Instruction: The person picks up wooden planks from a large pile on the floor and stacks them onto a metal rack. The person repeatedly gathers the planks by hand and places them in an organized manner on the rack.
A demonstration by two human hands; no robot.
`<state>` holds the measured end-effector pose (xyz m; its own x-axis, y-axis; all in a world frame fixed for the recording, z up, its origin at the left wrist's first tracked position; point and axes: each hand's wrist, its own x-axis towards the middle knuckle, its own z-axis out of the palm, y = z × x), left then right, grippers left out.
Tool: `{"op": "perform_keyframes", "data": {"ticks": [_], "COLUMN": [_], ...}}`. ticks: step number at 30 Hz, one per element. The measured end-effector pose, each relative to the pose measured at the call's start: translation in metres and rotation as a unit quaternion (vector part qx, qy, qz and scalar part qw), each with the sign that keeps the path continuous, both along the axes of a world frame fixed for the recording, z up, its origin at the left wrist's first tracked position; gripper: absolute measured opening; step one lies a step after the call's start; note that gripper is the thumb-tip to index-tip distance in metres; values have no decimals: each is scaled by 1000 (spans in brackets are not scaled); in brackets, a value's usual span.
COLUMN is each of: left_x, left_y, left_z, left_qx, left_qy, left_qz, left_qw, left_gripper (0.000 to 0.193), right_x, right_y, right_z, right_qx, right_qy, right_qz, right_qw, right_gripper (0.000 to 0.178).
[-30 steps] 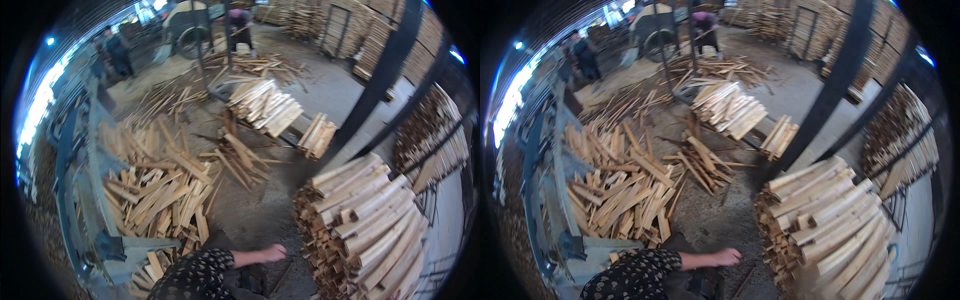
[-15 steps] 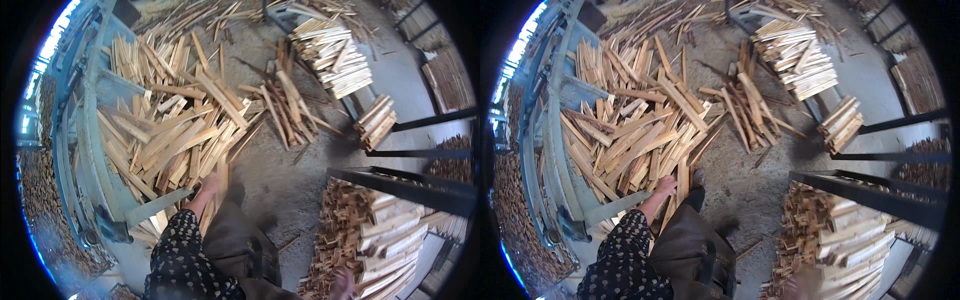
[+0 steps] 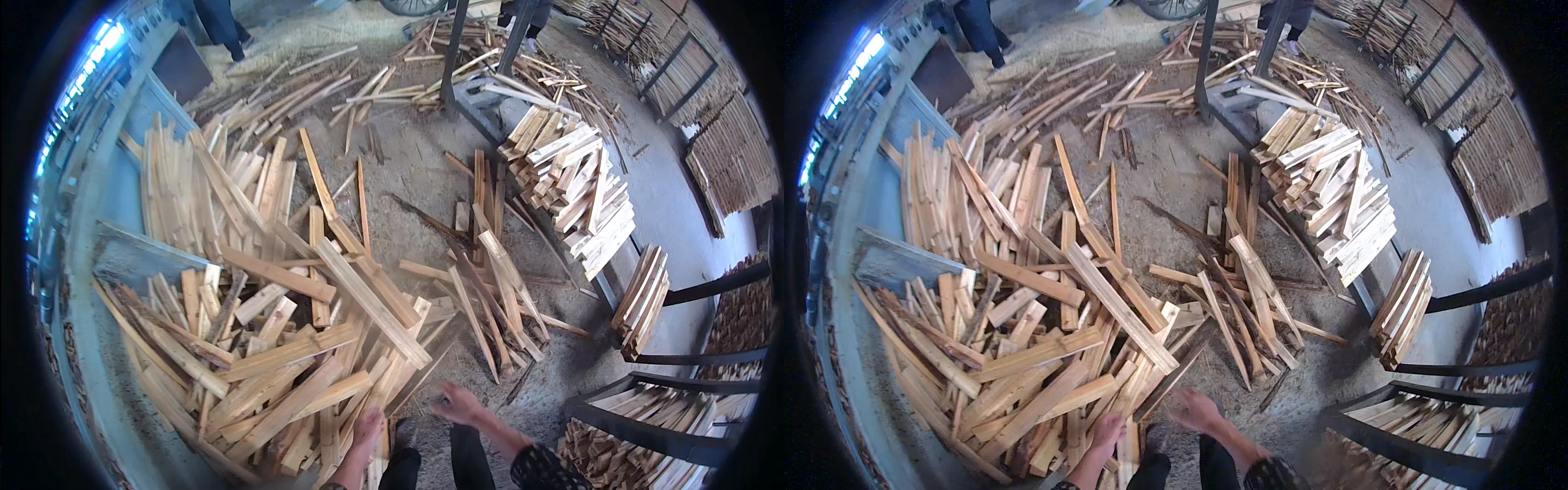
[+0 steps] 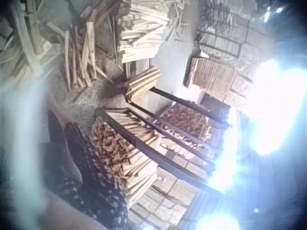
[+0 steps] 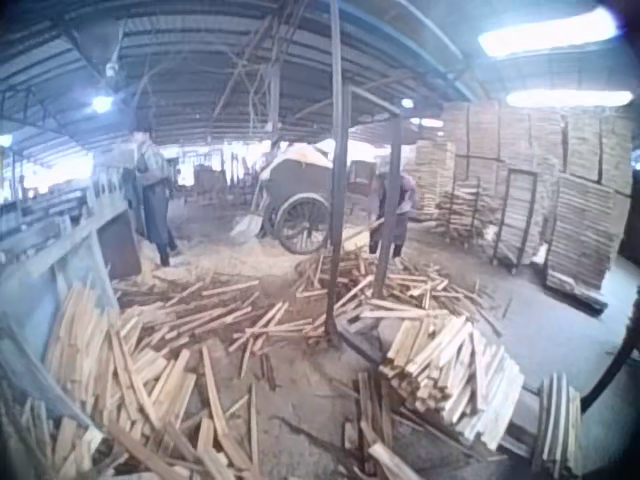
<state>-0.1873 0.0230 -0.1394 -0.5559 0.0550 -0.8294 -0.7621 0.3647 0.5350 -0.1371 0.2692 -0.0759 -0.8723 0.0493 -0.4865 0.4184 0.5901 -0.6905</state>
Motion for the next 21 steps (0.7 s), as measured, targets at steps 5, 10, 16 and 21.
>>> {"op": "perform_keyframes", "data": {"ticks": [5, 10, 16, 21], "left_x": [-63, -133, -150, -106], "left_y": [82, 130, 147, 137], "left_z": [-55, -115, -132, -57], "left_qx": [13, -81, -51, 88], "left_qy": [192, 312, 216, 210], "left_qz": [-64, 16, 86, 204], "left_qw": [979, 946, 971, 952], "left_gripper": [22, 42, 39, 32], "right_x": [-122, -211, -238, -147], "right_y": [28, 32, 19, 7], "right_z": [-101, -160, -208, -152], "right_qx": [19, 164, 220, -215], "right_qy": [-108, -3, 78, 12], "right_qz": [-56, 44, 16, -189], "right_qw": [992, 986, 972, 958], "right_gripper": [36, 68, 32, 48]}}
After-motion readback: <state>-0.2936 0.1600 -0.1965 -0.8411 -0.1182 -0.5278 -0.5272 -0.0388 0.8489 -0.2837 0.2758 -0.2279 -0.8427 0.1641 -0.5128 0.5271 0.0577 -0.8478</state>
